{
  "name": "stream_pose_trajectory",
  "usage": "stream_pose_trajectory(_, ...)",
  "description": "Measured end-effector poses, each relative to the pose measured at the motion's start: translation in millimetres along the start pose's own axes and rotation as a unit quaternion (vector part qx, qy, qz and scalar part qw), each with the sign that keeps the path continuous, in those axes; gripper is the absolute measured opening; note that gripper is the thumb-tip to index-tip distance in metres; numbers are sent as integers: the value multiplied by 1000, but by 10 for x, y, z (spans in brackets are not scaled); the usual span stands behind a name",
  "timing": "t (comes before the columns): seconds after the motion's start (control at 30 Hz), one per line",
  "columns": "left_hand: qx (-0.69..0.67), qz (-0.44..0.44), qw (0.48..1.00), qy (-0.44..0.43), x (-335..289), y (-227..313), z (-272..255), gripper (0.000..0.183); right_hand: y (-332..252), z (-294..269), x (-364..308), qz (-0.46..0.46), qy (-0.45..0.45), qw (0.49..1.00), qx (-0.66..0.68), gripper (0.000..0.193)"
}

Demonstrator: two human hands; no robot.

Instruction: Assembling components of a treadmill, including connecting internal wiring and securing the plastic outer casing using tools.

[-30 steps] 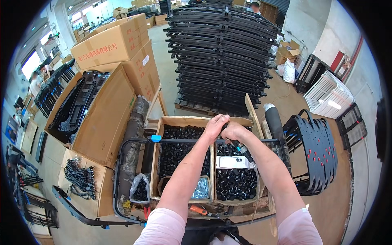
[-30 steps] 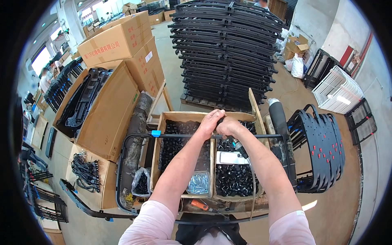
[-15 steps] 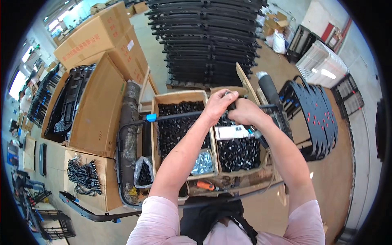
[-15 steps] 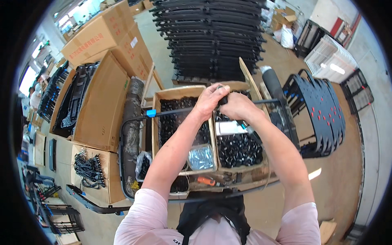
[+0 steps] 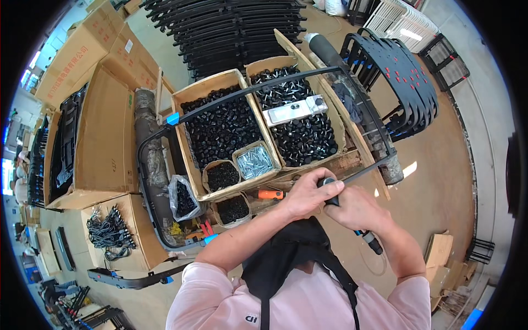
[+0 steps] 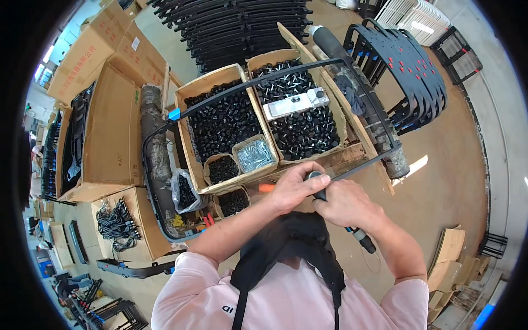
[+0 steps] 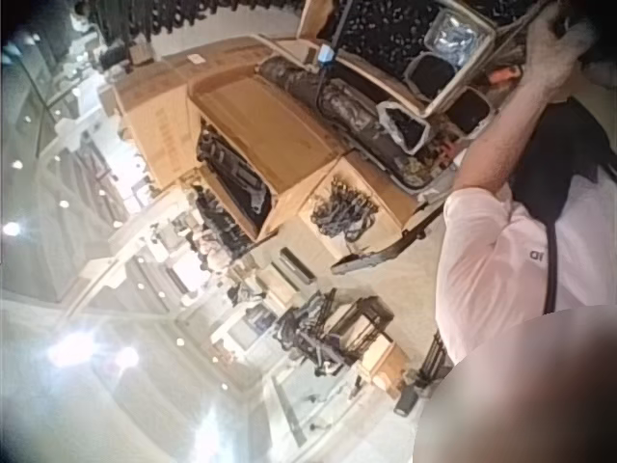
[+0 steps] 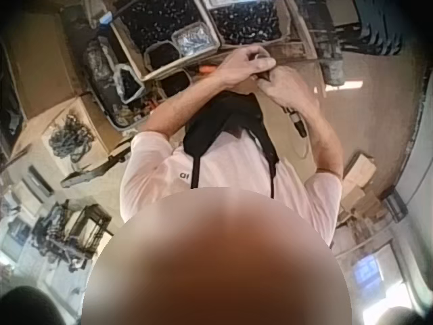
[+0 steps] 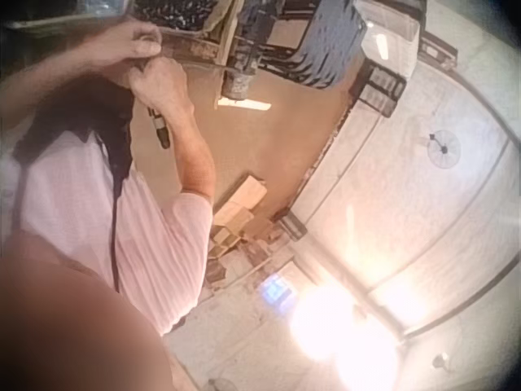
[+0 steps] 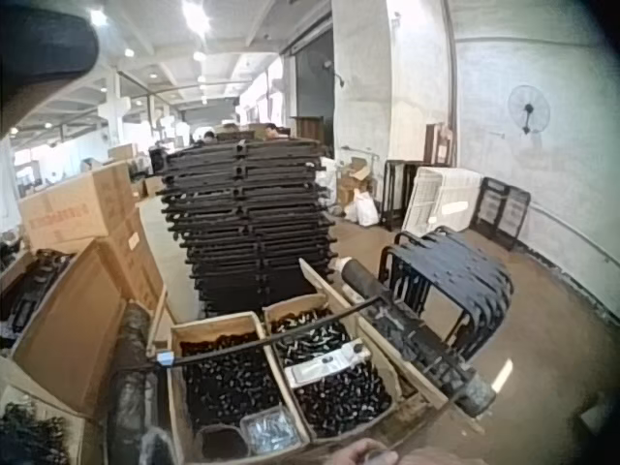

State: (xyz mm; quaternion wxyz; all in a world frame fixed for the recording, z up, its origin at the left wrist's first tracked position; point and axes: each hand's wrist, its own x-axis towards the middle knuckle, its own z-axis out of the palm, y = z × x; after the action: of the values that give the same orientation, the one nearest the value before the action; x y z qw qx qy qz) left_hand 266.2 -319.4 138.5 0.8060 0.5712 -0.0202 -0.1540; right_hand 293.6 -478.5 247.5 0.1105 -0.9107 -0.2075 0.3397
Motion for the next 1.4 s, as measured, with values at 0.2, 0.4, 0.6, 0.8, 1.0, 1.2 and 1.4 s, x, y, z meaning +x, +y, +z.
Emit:
stream_pose_trajectory(0.2, -55, 10, 998, 13, -213, -253, 118, 27, 70, 225, -139, -16, -6, 1000, 17, 43)
stream_pose_trajectory(0.4, -63, 43, 995, 69, -361, -291, 213, 27, 87, 307, -216, -54, 21, 998, -10, 41)
stream_pose_trajectory(0.6, -41, 78, 991, 98, -431, -340, 289, 27, 193, 460, -164, -71, 37, 996, -35, 45)
stream_pose_trajectory(0.8, -12, 69, 991, 111, -521, -399, 328, 29, 115, 506, -300, -61, 37, 997, -34, 40)
stream_pose_trajectory(1.0, 6, 85, 991, 104, -544, -549, 347, 25, 121, 621, -356, -44, 42, 998, -18, 39)
stream_pose_trajectory(1.2, 43, 106, 985, 126, -557, -559, 307, 28, 125, 668, -190, -37, 18, 999, -13, 43)
stream_pose_trajectory(1.4, 41, 113, 984, 131, -508, -527, 335, 35, 172, 630, -91, -70, 4, 997, 28, 44)
